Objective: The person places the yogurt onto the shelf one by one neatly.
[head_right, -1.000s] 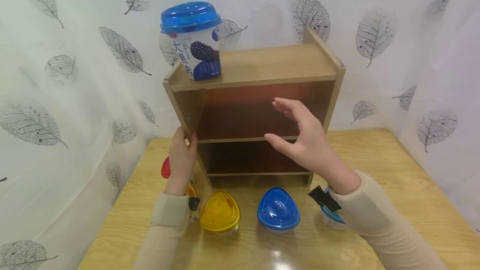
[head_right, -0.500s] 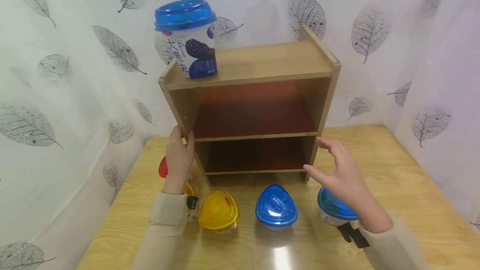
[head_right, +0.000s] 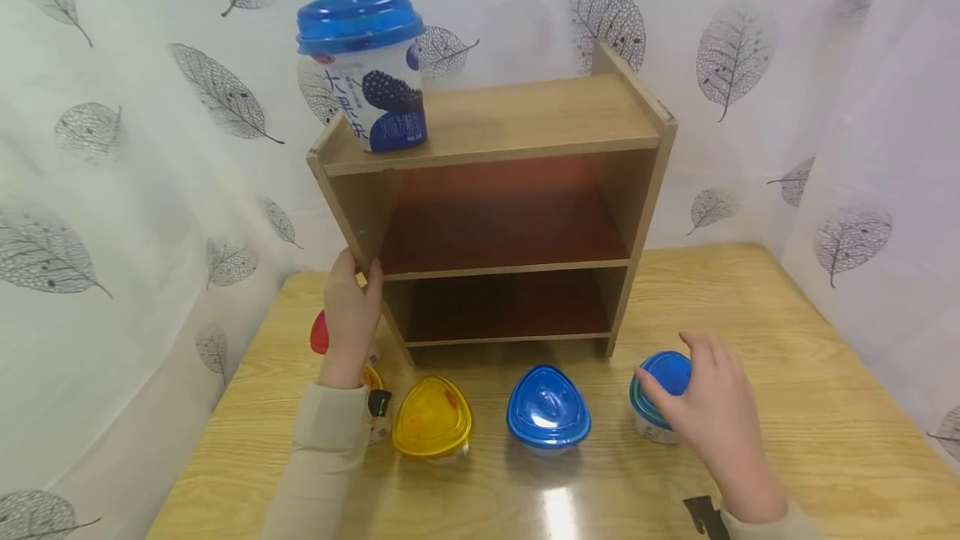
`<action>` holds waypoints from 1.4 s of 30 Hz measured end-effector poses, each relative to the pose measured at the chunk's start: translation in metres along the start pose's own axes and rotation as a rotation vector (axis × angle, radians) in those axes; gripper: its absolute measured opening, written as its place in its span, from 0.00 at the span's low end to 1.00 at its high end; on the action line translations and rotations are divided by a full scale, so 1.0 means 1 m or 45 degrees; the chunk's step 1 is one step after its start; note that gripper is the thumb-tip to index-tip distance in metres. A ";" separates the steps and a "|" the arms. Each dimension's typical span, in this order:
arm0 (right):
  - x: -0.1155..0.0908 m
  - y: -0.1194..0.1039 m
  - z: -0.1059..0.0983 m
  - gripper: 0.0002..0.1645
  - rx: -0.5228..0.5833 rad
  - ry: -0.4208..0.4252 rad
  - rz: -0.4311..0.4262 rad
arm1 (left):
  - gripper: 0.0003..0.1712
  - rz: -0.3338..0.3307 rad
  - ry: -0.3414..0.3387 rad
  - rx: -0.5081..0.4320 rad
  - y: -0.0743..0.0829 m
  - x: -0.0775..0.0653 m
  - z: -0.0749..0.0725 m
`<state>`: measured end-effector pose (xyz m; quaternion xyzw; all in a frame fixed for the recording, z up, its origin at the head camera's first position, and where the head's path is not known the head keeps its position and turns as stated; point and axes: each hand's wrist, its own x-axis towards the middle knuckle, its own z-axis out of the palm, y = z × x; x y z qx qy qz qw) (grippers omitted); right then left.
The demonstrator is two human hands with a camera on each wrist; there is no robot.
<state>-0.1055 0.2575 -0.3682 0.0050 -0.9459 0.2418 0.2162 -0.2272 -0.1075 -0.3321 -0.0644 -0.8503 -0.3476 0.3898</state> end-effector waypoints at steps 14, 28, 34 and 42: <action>-0.032 0.009 0.030 0.52 -0.192 0.028 0.400 | 0.12 -0.004 -0.015 -0.019 0.001 0.001 0.000; -0.036 0.011 0.033 0.52 -0.099 -0.013 0.591 | 0.13 -0.012 -0.024 0.000 -0.001 -0.001 0.002; -0.033 0.011 0.034 0.52 -0.023 -0.019 0.599 | 0.14 -0.021 -0.030 0.002 -0.002 -0.001 0.002; -0.031 0.013 0.034 0.48 0.100 -0.008 0.542 | 0.14 -0.018 -0.024 -0.003 -0.003 0.000 0.002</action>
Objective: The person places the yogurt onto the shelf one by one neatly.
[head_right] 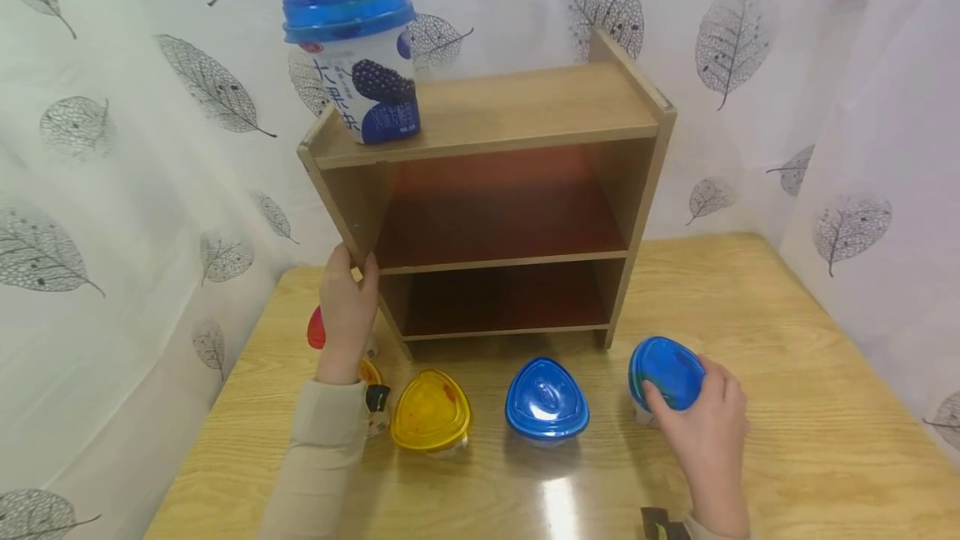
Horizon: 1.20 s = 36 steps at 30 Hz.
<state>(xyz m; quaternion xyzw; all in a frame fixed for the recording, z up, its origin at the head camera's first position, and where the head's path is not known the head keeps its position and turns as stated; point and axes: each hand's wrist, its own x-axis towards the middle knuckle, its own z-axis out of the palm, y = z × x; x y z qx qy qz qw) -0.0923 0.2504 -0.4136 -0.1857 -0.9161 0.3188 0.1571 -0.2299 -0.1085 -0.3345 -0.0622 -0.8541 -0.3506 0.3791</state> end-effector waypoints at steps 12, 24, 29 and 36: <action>-0.002 0.002 0.007 0.52 -0.014 0.161 0.000 | 0.12 -0.009 0.004 -0.038 0.003 0.001 -0.002; 0.009 0.004 0.002 0.51 -0.122 0.084 -0.164 | 0.12 0.002 0.013 -0.038 0.001 0.000 -0.001; 0.019 0.011 -0.004 0.48 -0.059 -0.027 -0.348 | 0.12 0.002 0.004 -0.037 0.001 0.000 -0.001; 0.034 0.016 -0.012 0.50 0.049 -0.223 -0.514 | 0.12 0.003 0.006 -0.039 0.002 0.000 -0.001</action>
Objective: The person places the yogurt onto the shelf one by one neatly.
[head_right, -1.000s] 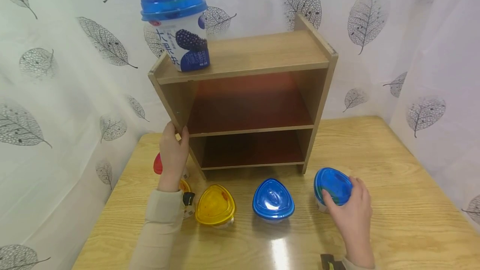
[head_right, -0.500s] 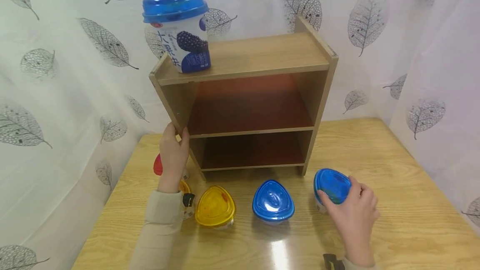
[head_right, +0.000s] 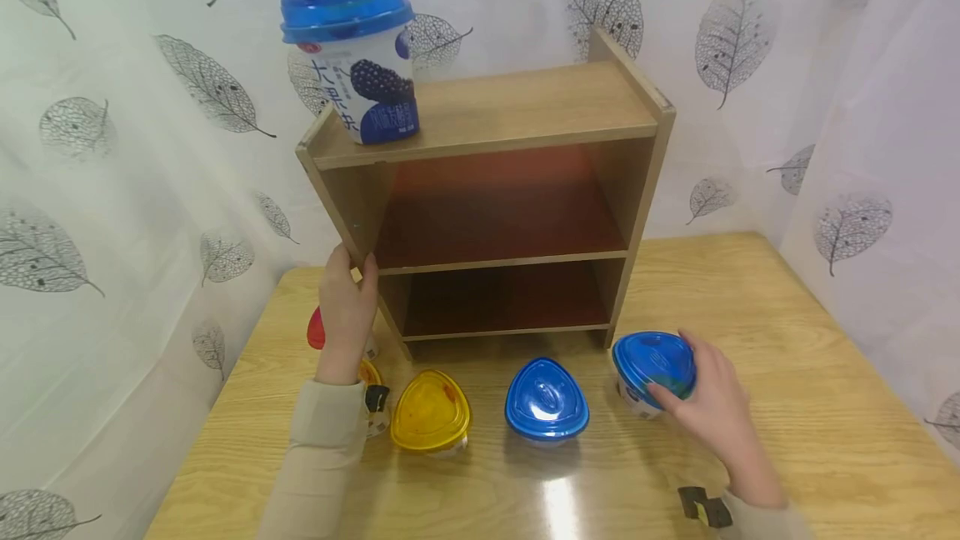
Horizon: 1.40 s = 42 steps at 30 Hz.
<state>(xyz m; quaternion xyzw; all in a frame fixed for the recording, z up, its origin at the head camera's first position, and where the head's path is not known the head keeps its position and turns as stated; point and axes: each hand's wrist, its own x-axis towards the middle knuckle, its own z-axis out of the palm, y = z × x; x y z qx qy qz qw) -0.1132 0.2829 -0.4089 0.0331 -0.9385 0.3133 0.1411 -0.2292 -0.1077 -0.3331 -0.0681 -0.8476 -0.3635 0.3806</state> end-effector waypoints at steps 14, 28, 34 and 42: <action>-0.009 -0.006 0.019 0.28 0.105 0.424 0.275 | 0.12 -0.008 -0.005 0.015 -0.001 0.000 0.000; -0.006 -0.002 0.024 0.12 0.093 0.576 0.169 | 0.12 0.012 0.006 -0.001 -0.001 0.000 0.000; 0.003 0.001 0.024 0.13 0.084 0.541 0.140 | 0.12 0.015 0.014 0.001 0.000 0.001 0.000; 0.000 0.000 0.026 0.16 0.159 0.558 0.255 | 0.12 0.014 0.012 0.005 -0.001 0.001 0.000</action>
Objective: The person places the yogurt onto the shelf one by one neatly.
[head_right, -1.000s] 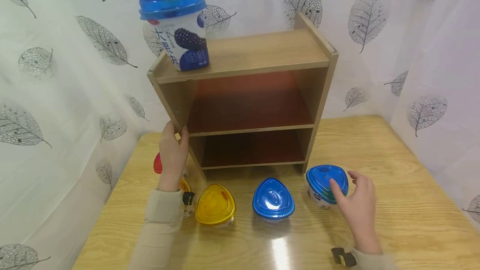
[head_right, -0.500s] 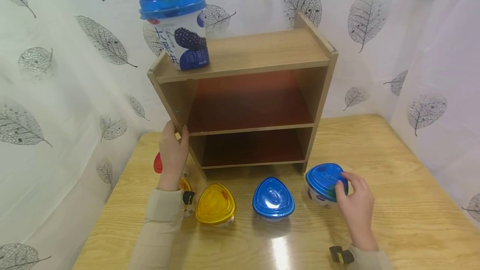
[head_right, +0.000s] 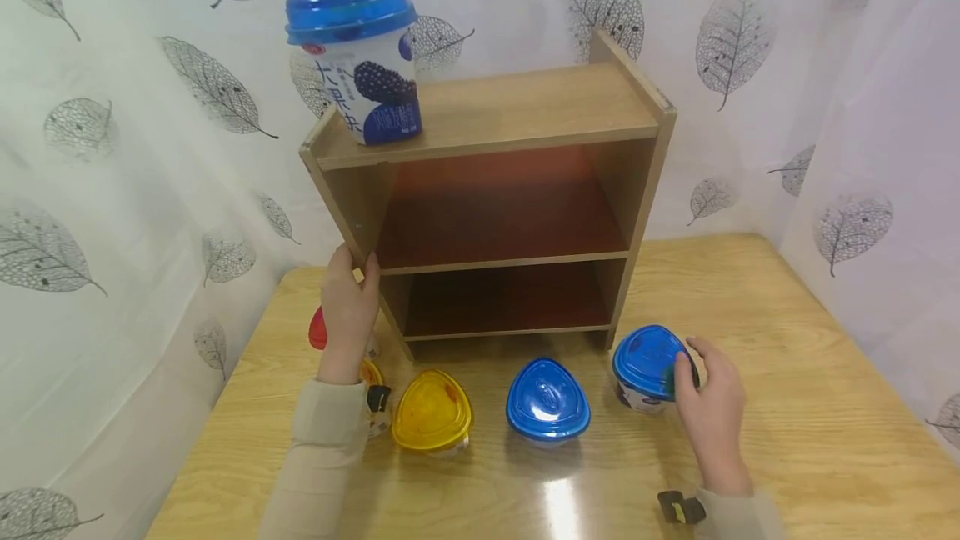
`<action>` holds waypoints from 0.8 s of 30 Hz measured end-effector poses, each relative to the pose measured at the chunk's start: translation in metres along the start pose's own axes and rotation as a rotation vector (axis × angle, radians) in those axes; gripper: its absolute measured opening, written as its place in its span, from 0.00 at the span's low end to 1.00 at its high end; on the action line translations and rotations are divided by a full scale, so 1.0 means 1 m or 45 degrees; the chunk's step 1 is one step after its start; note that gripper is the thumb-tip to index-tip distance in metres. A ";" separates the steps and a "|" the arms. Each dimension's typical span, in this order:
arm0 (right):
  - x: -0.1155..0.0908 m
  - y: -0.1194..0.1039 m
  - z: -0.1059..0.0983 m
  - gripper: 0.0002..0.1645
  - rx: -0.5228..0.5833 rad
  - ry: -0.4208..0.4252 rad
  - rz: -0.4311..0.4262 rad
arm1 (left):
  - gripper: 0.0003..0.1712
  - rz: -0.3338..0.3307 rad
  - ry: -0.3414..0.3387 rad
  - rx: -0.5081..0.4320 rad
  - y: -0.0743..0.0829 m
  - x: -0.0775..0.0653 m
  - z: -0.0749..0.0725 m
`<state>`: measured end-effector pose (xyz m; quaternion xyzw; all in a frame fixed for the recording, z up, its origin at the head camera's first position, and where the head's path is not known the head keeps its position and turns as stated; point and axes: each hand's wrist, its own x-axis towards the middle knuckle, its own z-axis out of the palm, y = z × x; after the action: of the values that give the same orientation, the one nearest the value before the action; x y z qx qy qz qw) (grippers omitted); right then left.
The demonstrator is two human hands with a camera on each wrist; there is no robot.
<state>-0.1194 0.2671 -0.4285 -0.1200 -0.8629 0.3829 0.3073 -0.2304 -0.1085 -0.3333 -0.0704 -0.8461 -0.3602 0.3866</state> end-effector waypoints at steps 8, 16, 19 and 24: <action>-0.009 -0.006 -0.002 0.17 -0.050 0.056 0.095 | 0.13 0.010 0.013 0.006 0.002 0.003 -0.002; 0.000 0.026 0.009 0.12 -0.077 0.135 0.090 | 0.13 0.000 0.005 0.005 0.003 0.003 -0.003; 0.008 0.082 0.027 0.13 -0.078 0.165 0.067 | 0.13 0.011 0.008 0.010 0.002 0.002 -0.002; 0.016 0.121 0.043 0.15 -0.099 0.146 0.046 | 0.13 0.021 0.007 0.025 0.002 -0.001 -0.002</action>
<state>-0.1622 0.3307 -0.5326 -0.1692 -0.8557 0.3472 0.3443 -0.2274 -0.1081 -0.3319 -0.0725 -0.8480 -0.3488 0.3924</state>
